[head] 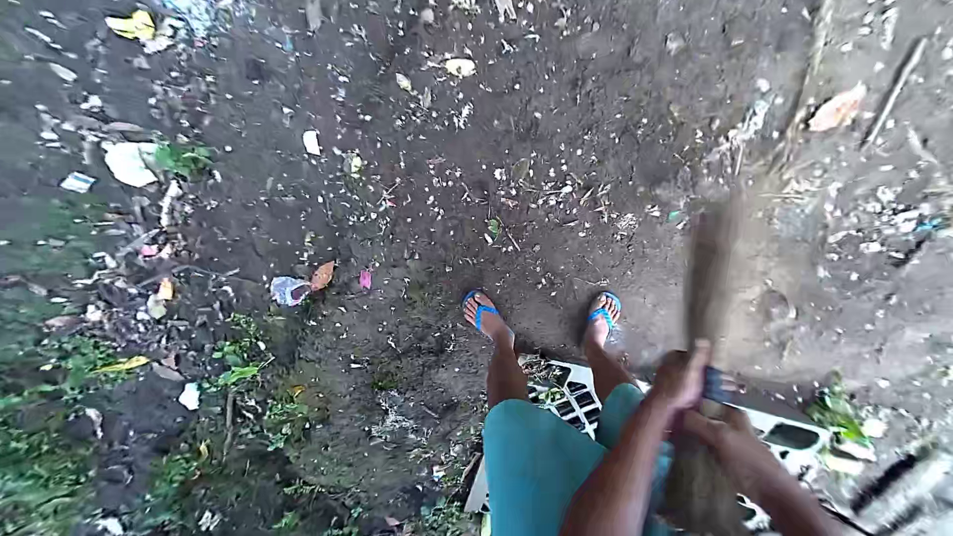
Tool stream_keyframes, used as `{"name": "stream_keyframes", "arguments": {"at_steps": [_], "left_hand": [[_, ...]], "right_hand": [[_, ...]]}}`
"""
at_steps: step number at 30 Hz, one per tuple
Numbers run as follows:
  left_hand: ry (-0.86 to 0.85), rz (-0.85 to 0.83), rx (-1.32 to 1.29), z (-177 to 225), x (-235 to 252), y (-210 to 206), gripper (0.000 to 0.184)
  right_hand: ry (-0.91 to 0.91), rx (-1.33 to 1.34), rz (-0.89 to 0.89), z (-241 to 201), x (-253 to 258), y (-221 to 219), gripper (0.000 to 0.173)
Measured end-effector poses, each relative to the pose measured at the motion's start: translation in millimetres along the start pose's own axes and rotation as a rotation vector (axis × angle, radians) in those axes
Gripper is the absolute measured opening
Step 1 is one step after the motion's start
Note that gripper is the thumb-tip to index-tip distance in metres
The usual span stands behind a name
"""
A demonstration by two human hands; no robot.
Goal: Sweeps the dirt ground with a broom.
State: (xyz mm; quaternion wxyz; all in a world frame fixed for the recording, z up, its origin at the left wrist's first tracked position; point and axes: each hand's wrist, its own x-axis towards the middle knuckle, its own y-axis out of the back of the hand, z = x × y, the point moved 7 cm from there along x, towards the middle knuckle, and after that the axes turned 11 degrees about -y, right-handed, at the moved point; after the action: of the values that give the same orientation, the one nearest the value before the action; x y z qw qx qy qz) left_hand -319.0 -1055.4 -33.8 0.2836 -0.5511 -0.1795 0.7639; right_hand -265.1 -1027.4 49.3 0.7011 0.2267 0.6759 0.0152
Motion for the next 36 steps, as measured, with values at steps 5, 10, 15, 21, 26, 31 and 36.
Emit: {"name": "stream_keyframes", "arguments": {"at_steps": [5, 10, 15, 21, 26, 31, 36], "left_hand": [[-0.175, 0.725, -0.119, 53.6, -154.9, 213.2, 0.064], [-0.365, 1.062, -0.055, 129.8, -213.1, 237.9, 0.053], [-0.214, 0.412, -0.02, 102.1, -173.0, 139.5, 0.058], [0.253, -0.157, -0.06, 29.8, -110.8, 50.4, 0.054], [-0.078, 0.381, -0.173, 35.6, -170.2, 207.6, 0.041], [-0.177, 0.876, -0.045, 103.4, -268.8, 290.6, 0.05], [-0.35, 0.755, 0.047, 95.2, -220.3, 202.8, 0.065]], "right_hand": [[-0.043, -0.405, -0.771, -32.2, -42.1, -211.3, 0.042], [-0.073, -0.411, -1.117, -79.6, -68.9, -254.8, 0.044], [0.09, -0.226, -0.469, -37.2, -112.8, -153.5, 0.042], [-0.288, 0.228, 0.053, 10.2, -114.5, -84.1, 0.013], [-0.159, -0.004, -0.528, -18.3, -90.7, -224.2, 0.021], [-0.276, -0.233, -0.94, -74.3, -143.3, -302.9, 0.031], [-0.069, -0.142, -1.119, -43.1, -83.1, -213.0, 0.035]]}}
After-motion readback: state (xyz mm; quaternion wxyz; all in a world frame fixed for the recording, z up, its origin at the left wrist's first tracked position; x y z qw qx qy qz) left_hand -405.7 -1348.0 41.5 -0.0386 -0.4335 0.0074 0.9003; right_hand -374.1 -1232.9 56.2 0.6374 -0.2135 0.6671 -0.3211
